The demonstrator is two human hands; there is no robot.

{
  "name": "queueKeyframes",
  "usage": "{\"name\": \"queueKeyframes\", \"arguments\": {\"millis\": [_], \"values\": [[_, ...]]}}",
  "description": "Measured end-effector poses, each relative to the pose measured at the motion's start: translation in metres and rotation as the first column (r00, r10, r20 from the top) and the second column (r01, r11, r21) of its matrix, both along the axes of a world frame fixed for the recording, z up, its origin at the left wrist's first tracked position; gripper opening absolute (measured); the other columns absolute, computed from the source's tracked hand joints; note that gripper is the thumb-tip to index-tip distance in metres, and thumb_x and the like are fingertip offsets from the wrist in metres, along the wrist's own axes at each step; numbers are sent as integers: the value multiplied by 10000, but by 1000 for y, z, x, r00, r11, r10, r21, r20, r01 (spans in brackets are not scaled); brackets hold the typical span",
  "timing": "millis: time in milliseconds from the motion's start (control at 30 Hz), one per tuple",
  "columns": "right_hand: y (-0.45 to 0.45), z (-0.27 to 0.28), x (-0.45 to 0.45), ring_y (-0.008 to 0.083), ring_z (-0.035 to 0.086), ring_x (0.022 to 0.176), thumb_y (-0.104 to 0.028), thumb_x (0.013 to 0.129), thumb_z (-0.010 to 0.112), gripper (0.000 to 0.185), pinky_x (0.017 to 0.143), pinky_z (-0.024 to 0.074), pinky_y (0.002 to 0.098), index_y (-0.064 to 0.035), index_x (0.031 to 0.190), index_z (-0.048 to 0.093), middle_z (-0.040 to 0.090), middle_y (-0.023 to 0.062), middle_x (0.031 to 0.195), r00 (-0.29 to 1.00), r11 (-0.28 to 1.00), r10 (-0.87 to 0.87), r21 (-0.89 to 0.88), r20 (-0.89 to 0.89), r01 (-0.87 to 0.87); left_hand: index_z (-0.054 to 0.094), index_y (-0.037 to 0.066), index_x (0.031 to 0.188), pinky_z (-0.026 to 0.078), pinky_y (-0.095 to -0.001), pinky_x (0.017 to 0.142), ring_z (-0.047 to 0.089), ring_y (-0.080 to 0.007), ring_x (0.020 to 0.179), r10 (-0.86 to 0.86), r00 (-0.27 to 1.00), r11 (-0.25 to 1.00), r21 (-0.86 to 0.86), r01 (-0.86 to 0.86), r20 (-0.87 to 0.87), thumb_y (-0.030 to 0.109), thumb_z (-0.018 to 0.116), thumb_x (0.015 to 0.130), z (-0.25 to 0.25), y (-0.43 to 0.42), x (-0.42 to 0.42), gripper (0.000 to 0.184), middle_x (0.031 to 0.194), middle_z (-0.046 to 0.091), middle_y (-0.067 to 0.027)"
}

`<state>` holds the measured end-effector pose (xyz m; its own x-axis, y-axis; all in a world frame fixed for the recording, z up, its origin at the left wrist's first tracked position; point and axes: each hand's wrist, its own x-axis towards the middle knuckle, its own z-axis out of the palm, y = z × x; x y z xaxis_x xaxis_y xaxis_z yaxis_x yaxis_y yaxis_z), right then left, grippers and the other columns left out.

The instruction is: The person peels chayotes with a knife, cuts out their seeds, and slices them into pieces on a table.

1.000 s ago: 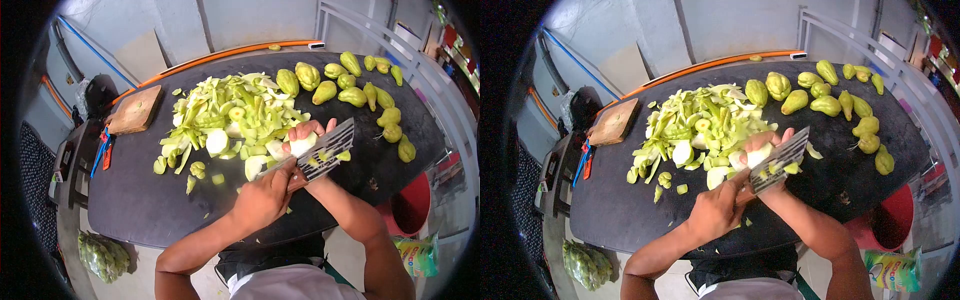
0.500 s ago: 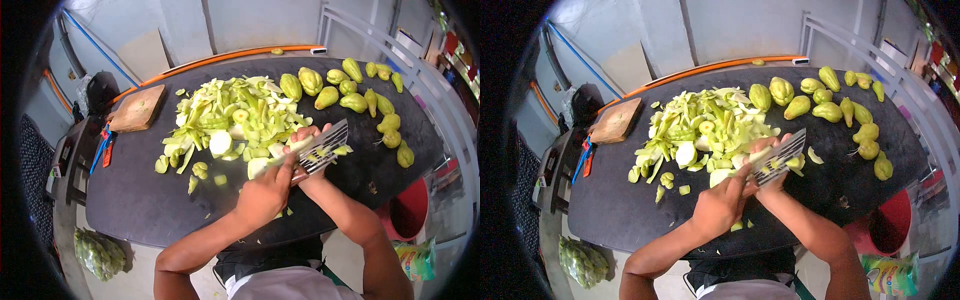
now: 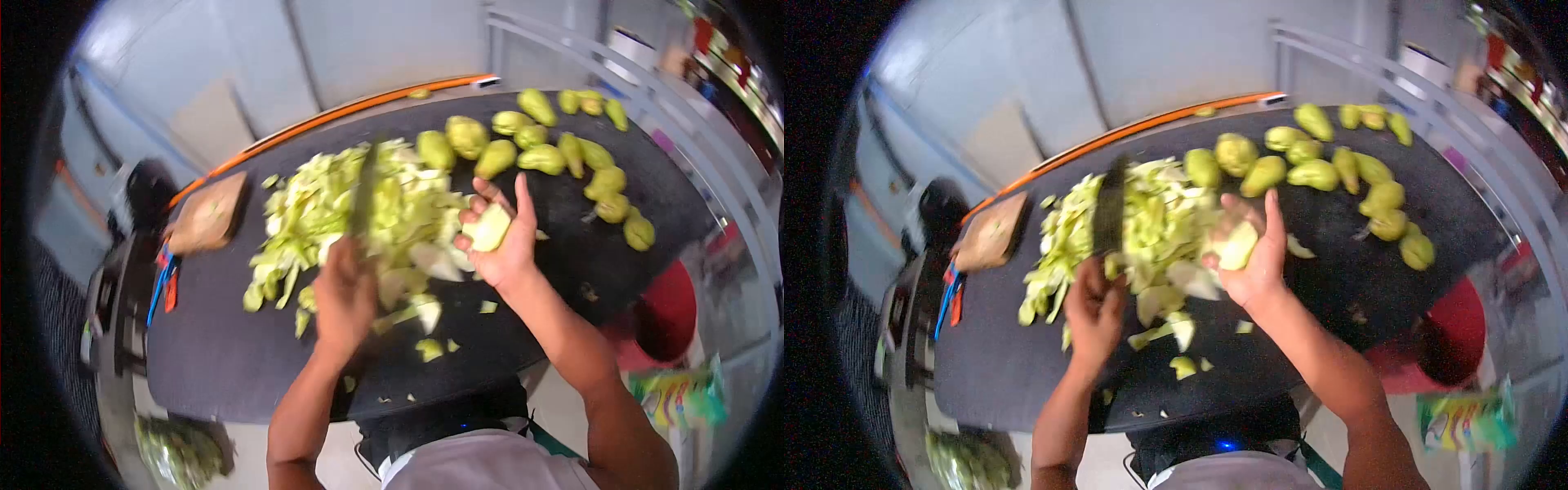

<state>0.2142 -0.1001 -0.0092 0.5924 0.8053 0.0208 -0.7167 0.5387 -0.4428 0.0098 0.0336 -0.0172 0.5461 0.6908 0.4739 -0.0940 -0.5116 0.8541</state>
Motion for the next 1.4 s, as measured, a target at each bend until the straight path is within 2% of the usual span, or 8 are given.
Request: {"name": "queueKeyframes", "arguments": {"millis": [133, 267, 467, 567, 700, 833, 967, 1400], "values": [[-115, 61, 50, 134, 571, 705, -529, 1007, 519, 433, 526, 484, 367, -112, 1036, 632, 532, -21, 715, 737, 816, -576, 185, 354, 548, 482, 7, 1003, 458, -245, 872, 372, -84, 799, -39, 991, 990, -133, 57, 132, -92, 556, 893, -15, 8, -12, 165, 853, 337, 19], [-274, 34, 99, 75, 521, 687, -446, 985, 617, 380, 543, 503, 282, -80, 1083, 635, 502, -13, 800, -83, -22, -803, 110, 591, 994, 406, 61, 878, 404, -200, 666, 349, -44, 651, -60, 985, 995, -70, 72, 163, -81, 528, 897, -2, 4, -7, 188, 750, 351, 35], [-504, -254, 171, 278, 681, 923, -446, 879, 738, 475, 842, 507, 402, -8, 1064, 735, 734, 150, 1002, 493, -336, -438, -646, 752, 686, 580, 39, 1308, 261, -209, 425, 363, -4, 490, -1, 998, 994, -108, 8, 69, 61, 653, 946, 13, 17, -6, 369, 760, 583, 42], [-499, -237, 164, 390, 633, 1128, -523, 842, 738, 639, 997, 470, 428, 17, 1176, 671, 696, 222, 1152, 471, -707, 95, -274, 877, 652, 592, 13, 1286, 220, -206, 389, 323, -4, 442, 58, 987, 982, -186, -29, 150, 54, 681, 912, 25, 29, -8, 387, 752, 572, 47], [-391, -100, 180, 244, 603, 1201, -258, 954, 701, 418, 1046, 452, 382, -32, 1292, 605, 629, 132, 1318, -174, -195, -57, 160, 983, 968, 621, 8, 1204, 250, -213, 377, 363, -24, 430, 282, 927, 945, -239, -223, 249, 84, 690, 912, 46, 54, -20, 310, 637, 520, 41], [-166, 44, 83, 220, 611, 1183, -153, 924, 706, 382, 1003, 483, 426, -75, 1287, 616, 645, 65, 1285, -30, 392, -152, 89, 988, 916, 634, 0, 1153, 282, -241, 363, 386, -59, 396, 270, 918, 899, -417, -133, 290, 164, 720, 933, 51, 81, -48, 288, 567, 471, 13], [1, 65, -10, 299, 604, 1181, -161, 830, 753, 445, 1036, 473, 388, -82, 1248, 621, 627, 119, 1269, -465, 877, 235, 20, 853, 480, 637, -17, 1097, 291, -247, 349, 389, -61, 386, 304, 886, 904, -399, -152, 350, 181, 724, 941, 39, 107, -59, 268, 561, 480, 21], [177, 1, -88, 319, 691, 975, -284, 715, 863, 408, 852, 552, 433, -15, 973, 698, 707, 195, 1014, -477, 854, 490, -291, 729, 432, 646, 27, 1072, 287, -257, 332, 385, -77, 364, 273, 888, 902, -420, -103, 369, 219, 726, 936, 40, 108, -63, 249, 561, 461, 22]]}}
